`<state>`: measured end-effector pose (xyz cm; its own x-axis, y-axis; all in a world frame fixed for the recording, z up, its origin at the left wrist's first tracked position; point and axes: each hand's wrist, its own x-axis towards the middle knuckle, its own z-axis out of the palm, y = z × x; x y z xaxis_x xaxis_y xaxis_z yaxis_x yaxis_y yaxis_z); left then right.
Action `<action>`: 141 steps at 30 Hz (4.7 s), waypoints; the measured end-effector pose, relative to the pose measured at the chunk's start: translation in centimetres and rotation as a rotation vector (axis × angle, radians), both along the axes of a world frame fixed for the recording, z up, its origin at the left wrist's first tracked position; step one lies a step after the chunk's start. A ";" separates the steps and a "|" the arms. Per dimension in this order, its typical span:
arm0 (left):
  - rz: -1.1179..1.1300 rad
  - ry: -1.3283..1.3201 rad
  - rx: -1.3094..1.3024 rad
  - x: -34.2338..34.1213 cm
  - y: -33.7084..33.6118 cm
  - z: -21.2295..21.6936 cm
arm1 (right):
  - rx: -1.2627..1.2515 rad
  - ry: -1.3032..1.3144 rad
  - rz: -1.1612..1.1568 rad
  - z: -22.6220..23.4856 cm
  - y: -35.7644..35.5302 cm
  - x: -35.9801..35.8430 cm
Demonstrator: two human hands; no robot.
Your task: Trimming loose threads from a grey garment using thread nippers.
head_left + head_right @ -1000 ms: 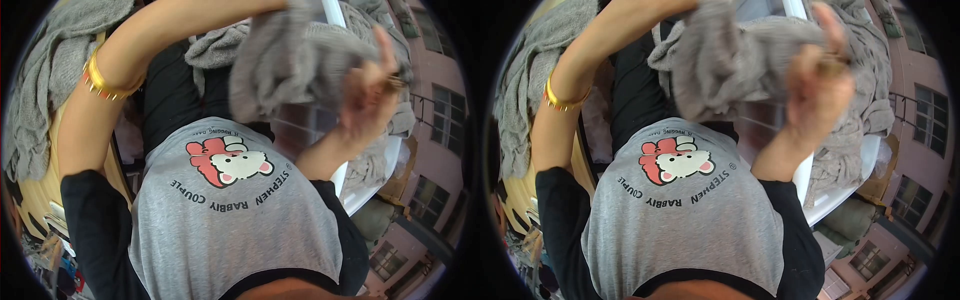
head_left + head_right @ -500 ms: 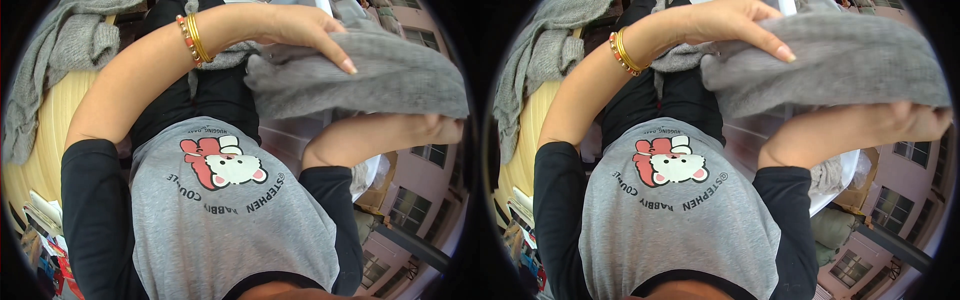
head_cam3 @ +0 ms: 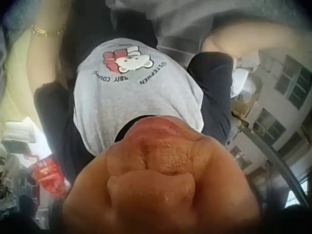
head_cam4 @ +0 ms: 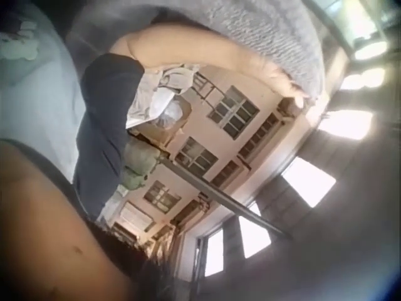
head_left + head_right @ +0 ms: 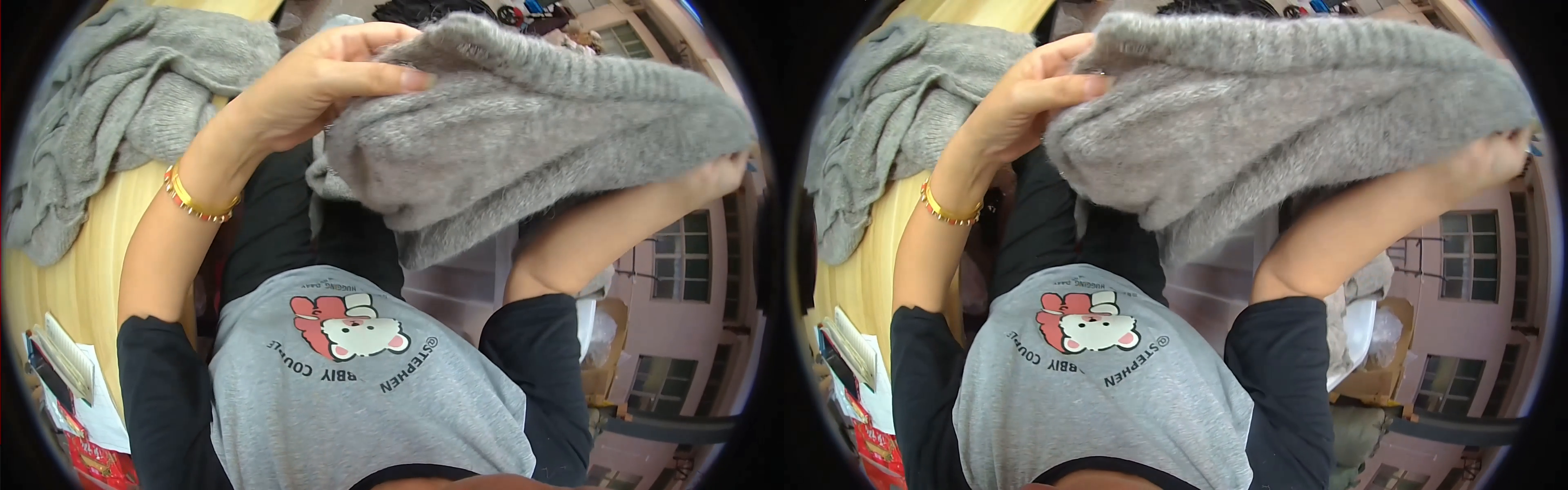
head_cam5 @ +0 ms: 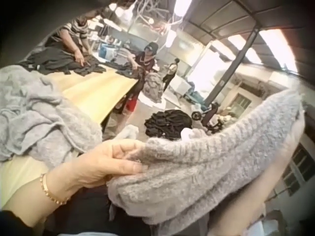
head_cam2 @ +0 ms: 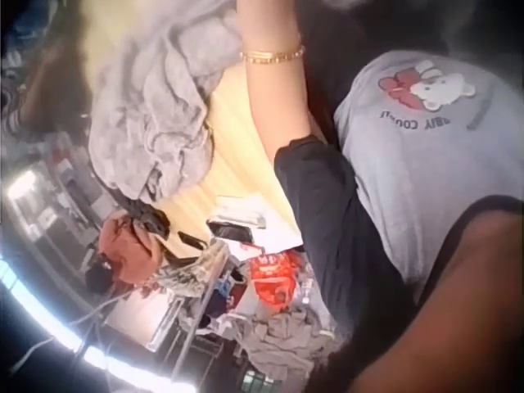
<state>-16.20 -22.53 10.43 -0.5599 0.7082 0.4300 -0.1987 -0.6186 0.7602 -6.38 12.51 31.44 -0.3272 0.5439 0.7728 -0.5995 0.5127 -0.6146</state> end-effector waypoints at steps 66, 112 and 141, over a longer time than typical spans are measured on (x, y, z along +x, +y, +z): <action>0.475 0.354 -0.830 -1.8 1.0 -14.1 | -1.190 -0.636 0.436 -38.5 -7.7 -4.0; 0.134 0.393 -0.004 -1.9 3.1 -15.0 | -0.212 -1.072 1.269 -34.4 -10.0 -3.6; 0.107 -0.806 -0.455 -2.1 1.5 -17.1 | -0.460 -1.072 0.976 -38.6 -14.5 -3.4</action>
